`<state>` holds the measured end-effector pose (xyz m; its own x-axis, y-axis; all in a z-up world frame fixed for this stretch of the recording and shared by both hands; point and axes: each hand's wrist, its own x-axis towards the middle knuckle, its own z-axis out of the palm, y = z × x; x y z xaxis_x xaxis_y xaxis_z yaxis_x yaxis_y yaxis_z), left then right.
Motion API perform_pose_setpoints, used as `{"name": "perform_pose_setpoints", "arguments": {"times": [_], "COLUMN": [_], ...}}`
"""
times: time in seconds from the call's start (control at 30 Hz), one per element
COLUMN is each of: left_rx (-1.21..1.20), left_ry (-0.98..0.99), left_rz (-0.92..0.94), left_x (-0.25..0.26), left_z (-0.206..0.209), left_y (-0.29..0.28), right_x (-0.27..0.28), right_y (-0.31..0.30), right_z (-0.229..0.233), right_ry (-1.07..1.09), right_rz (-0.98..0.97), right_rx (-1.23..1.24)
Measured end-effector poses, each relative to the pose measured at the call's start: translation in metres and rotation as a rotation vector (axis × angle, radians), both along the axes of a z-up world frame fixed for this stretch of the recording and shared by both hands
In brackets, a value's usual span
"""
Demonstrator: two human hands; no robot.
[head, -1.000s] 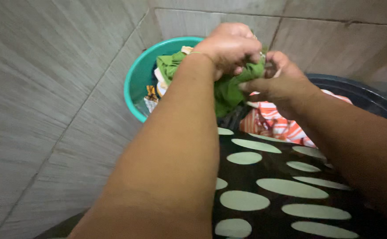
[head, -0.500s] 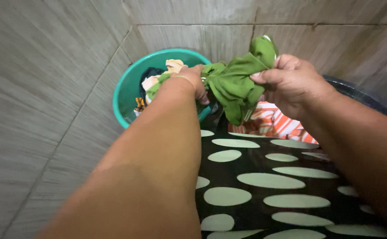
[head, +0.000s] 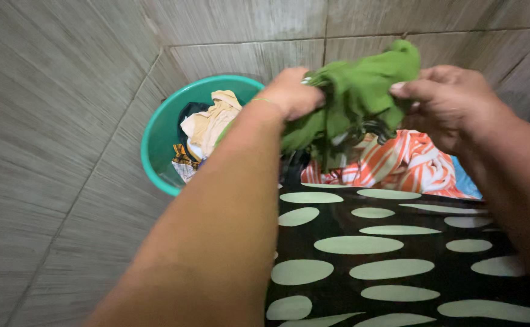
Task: The person sits on the floor and washes clothes by hand in a black basin. They fill the basin with water from a wall tap, then place multiple garments into the water one by one, including a white cloth, a brown item, a yellow cloth, a dark garment, a blue towel, an orange-and-white striped cloth, a green shirt, a beige item, a black-and-white piece, a blue item, a dark garment, a red cloth, and a plaid shirt.
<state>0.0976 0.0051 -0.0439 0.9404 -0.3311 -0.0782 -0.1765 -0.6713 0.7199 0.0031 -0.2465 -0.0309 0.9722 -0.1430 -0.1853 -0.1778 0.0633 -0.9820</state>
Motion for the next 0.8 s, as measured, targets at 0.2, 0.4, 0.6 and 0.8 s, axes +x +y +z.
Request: {"name": "perform_pose_setpoints", "arguments": {"times": [0.2, 0.4, 0.6, 0.8], "left_rx": [-0.538, -0.86, 0.208, 0.752], "left_ry": [0.137, 0.401, -0.068, 0.265], "left_rz": [0.097, -0.13, -0.028, 0.15], "left_x": [-0.029, -0.047, -0.048, -0.057], "left_z": [0.001, -0.016, -0.012, 0.001], "left_y": [-0.074, -0.111, -0.073, -0.027], "right_x": [-0.009, 0.027, 0.028, 0.004], "right_y": [-0.051, -0.106, -0.118, -0.072], "right_z": [-0.015, -0.048, -0.093, -0.092], "right_ry": [-0.097, -0.166, -0.09, 0.095], "right_rz": [-0.109, -0.348, -0.227, -0.038], "right_rx": [-0.078, -0.45, -0.652, -0.476]}}
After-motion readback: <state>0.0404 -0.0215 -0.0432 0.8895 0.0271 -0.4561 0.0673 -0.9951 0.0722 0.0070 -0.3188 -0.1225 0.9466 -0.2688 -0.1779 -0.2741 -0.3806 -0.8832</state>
